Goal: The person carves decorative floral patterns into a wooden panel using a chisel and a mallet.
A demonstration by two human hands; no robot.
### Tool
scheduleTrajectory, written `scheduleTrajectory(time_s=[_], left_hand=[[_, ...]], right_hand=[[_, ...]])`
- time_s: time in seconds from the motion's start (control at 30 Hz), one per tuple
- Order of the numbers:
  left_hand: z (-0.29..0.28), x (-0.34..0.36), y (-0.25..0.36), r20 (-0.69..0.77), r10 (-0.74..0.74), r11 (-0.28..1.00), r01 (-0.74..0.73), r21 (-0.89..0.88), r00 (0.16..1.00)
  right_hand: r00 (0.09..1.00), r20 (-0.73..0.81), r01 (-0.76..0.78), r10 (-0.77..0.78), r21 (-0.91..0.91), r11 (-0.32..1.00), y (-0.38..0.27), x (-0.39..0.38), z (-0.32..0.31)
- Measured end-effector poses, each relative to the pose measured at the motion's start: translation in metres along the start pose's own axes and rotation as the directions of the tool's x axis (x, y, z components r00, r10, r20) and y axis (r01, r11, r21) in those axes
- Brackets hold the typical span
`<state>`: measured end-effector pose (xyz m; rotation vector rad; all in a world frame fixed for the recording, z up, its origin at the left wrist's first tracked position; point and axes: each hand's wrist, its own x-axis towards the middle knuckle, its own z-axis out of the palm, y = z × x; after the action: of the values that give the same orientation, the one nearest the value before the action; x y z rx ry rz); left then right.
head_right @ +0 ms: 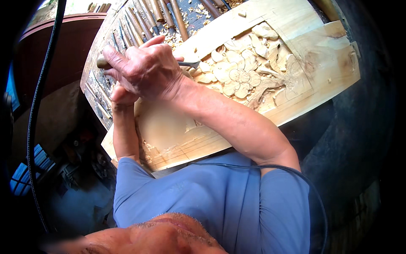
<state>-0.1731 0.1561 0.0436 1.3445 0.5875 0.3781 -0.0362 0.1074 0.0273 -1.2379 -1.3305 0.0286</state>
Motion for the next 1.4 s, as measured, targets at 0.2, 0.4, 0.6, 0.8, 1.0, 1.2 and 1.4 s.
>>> scheduleTrajectory(time_s=[0.2, 0.4, 0.6, 0.8, 1.0, 1.2, 1.4], left_hand=[[0.004, 0.002, 0.004, -0.033, 0.025, 0.999, -0.025, 0.024, 0.999], [0.017, -0.013, 0.001, -0.197, -0.152, 0.983, 0.128, -0.13, 0.969], [0.016, -0.015, 0.003, -0.227, -0.21, 0.976, 0.189, -0.111, 0.951], [0.01, -0.013, 0.002, -0.199, -0.256, 0.967, 0.249, -0.063, 0.946], [0.006, -0.013, 0.0, -0.129, -0.285, 0.957, 0.274, -0.098, 0.95], [0.001, -0.013, -0.001, -0.08, -0.327, 0.945, 0.325, -0.038, 0.942], [0.031, -0.002, -0.011, -0.19, 0.169, 0.986, -0.168, 0.024, 0.967]], right_hand=[[0.997, 0.009, -0.075, 0.075, 0.021, 0.997, 0.004, 0.002, 0.003], [0.996, 0.062, -0.061, 0.063, -0.033, 0.998, 0.006, 0.002, 0.001], [0.989, 0.125, -0.076, 0.076, 0.002, 0.997, 0.011, -0.001, 0.004], [0.972, 0.184, -0.141, 0.146, -0.039, 0.989, 0.011, 0.0, -0.005], [0.97, 0.188, -0.144, 0.153, -0.06, 0.988, 0.012, -0.001, -0.007], [0.971, 0.193, -0.135, 0.142, -0.048, 0.99, 0.014, 0.001, -0.016], [0.983, 0.182, -0.003, 0.001, 0.013, 1.0, 0.005, -0.005, -0.005]])
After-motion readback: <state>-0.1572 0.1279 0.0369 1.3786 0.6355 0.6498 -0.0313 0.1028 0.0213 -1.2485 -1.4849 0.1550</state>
